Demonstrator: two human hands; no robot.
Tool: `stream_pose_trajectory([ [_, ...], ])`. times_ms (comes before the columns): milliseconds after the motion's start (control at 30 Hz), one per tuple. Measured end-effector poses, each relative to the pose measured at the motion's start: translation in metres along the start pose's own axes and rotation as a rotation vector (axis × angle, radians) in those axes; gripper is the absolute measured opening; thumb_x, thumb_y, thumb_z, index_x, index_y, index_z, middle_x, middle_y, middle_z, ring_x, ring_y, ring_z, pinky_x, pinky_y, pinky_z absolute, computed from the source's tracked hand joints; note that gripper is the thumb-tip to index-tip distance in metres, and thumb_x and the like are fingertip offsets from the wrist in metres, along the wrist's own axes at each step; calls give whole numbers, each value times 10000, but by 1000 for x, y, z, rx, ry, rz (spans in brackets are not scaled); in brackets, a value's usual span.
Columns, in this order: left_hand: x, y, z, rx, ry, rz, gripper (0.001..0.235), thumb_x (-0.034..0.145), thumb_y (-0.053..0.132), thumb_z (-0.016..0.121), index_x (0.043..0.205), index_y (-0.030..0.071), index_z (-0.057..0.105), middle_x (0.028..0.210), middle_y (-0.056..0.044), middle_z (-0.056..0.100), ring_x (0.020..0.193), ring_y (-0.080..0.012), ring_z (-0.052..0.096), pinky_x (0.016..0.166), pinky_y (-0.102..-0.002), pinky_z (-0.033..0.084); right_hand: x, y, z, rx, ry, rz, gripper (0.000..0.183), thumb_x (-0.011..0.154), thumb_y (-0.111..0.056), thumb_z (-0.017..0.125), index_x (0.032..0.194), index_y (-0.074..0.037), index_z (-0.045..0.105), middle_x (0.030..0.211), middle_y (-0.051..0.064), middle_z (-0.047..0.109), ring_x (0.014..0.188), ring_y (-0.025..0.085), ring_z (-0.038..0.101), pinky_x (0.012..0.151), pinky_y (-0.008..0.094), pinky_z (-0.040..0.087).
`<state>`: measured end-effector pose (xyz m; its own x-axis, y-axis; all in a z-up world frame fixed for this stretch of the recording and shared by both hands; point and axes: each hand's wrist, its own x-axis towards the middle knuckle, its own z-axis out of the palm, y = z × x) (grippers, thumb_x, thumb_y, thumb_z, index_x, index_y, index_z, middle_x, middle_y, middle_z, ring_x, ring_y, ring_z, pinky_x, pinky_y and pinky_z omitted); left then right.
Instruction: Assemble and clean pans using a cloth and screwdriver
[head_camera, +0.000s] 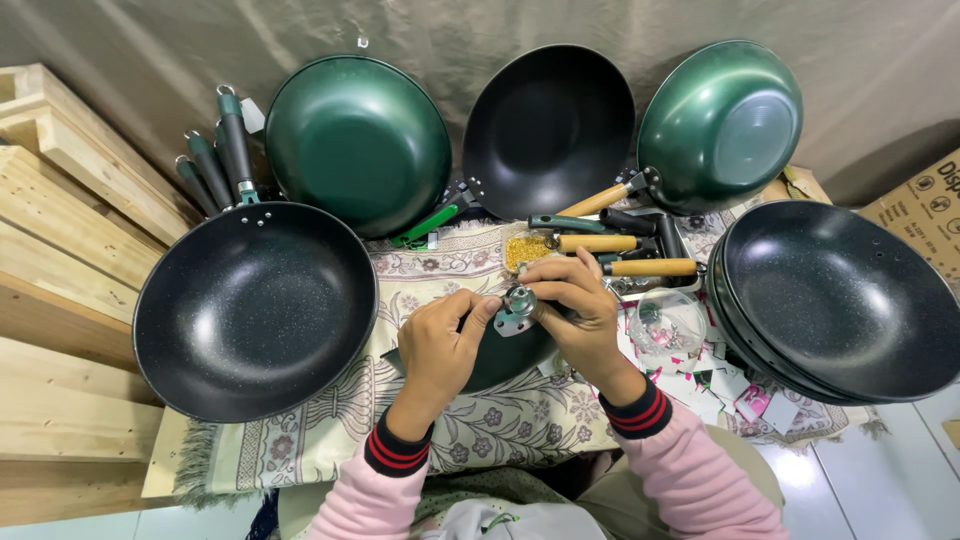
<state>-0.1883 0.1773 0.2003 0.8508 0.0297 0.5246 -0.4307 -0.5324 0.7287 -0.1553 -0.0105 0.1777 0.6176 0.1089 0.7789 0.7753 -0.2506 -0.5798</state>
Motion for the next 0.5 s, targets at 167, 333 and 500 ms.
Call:
stream_pose_trajectory([
  [167, 0, 2, -2, -18, -13, 9, 441, 1007, 395, 597, 634, 165, 648, 394, -48, 508, 406, -243, 567, 490, -311, 435, -2, 0, 1, -2, 4, 7, 72, 846, -118, 833, 898, -109, 784, 986, 40, 758, 1027, 260, 718, 1171, 462, 227],
  [333, -1, 3, -2, -24, -14, 19, 434, 1006, 381, 603, 636, 161, 650, 399, -58, 506, 406, -253, 563, 480, -316, 427, -4, 3, 1, 11, 7, 14, 89, 834, -93, 838, 906, -94, 786, 961, 48, 753, 1016, 257, 724, 1183, 467, 198],
  [500, -1, 2, -1, -20, -6, 24, 435, 1005, 381, 608, 635, 156, 646, 399, -61, 513, 401, -251, 559, 473, -318, 422, -3, 3, 0, 24, -6, 17, 90, 833, -84, 837, 902, -85, 781, 959, 54, 751, 1018, 265, 727, 1185, 474, 198],
])
